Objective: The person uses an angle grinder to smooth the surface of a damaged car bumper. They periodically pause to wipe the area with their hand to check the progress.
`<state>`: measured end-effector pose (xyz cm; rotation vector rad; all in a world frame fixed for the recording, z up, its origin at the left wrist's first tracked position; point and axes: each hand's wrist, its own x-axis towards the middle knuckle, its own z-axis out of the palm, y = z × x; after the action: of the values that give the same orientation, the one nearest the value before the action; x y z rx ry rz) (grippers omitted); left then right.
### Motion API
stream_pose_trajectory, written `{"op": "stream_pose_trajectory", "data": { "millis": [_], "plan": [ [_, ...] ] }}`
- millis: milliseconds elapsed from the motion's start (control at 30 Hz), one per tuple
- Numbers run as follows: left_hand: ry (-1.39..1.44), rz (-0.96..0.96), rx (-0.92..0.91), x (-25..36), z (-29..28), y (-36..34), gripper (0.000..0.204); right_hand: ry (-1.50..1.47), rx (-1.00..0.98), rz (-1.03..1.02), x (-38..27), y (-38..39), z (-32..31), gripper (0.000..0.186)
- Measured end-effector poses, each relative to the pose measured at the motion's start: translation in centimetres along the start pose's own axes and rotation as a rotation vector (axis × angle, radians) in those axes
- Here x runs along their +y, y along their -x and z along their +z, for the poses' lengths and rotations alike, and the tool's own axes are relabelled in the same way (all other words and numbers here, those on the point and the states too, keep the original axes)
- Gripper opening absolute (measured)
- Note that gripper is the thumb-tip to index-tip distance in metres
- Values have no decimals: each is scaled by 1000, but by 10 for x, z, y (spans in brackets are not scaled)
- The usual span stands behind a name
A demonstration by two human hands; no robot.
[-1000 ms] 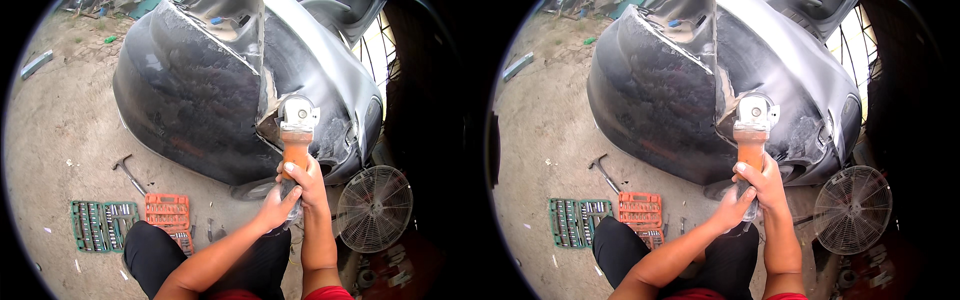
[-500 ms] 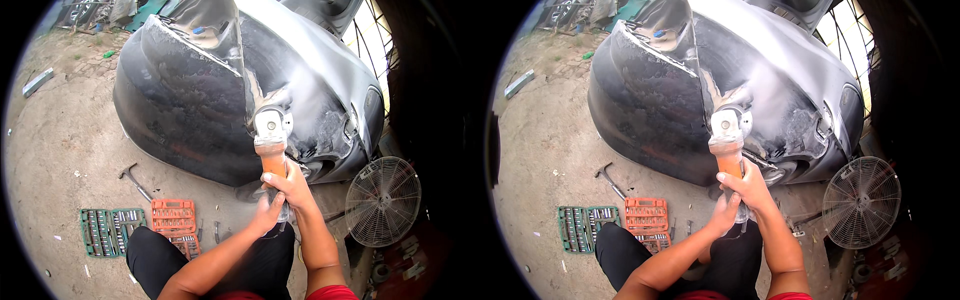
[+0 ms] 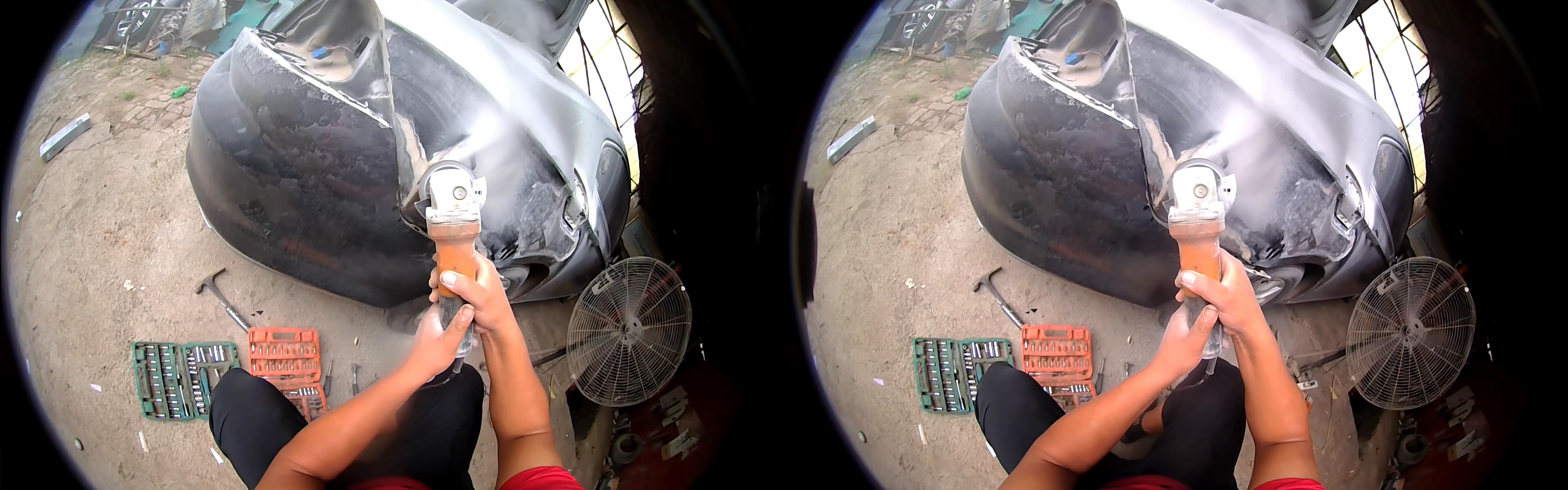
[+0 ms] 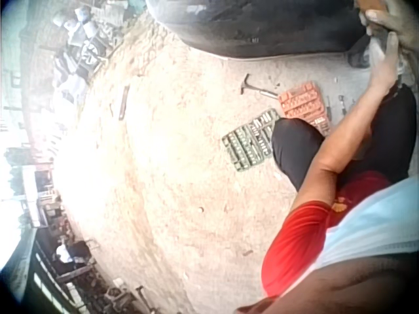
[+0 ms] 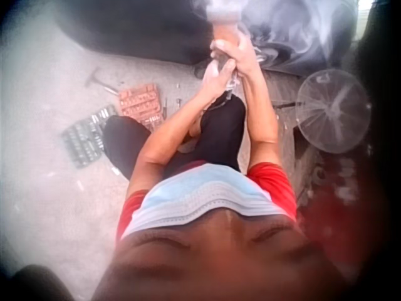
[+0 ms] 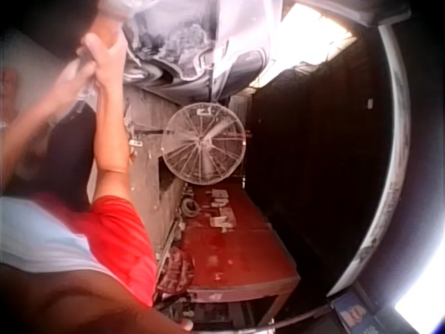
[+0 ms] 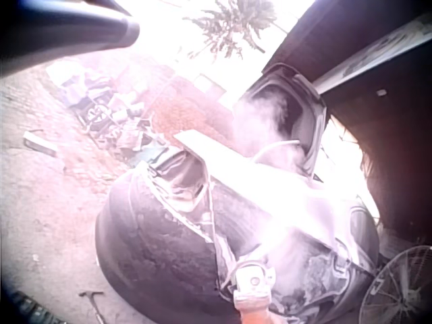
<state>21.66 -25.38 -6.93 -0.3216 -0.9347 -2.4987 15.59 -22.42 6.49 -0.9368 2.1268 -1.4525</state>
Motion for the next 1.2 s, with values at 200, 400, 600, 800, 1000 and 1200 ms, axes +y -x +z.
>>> {"op": "stream_pose_trajectory", "data": {
  "millis": [200,400,600,800,1000,1200],
  "plan": [
    [-59,17,4,7,1,-8,58,-68,13,-28,-10,-3,1,49],
    [7,-58,-61,27,4,-13,59,-50,64,-33,-16,-5,0,56],
    [-51,15,-45,29,8,-20,62,-90,67,-60,-18,-8,-3,59],
    [-176,-8,-51,34,2,-32,61,-164,50,-130,-17,-16,-8,61],
    [12,-18,-71,21,6,-17,60,-28,77,-34,-15,-5,-3,58],
    [59,-28,-46,-12,3,-1,62,27,51,8,-2,6,-3,56]
  ]
}}
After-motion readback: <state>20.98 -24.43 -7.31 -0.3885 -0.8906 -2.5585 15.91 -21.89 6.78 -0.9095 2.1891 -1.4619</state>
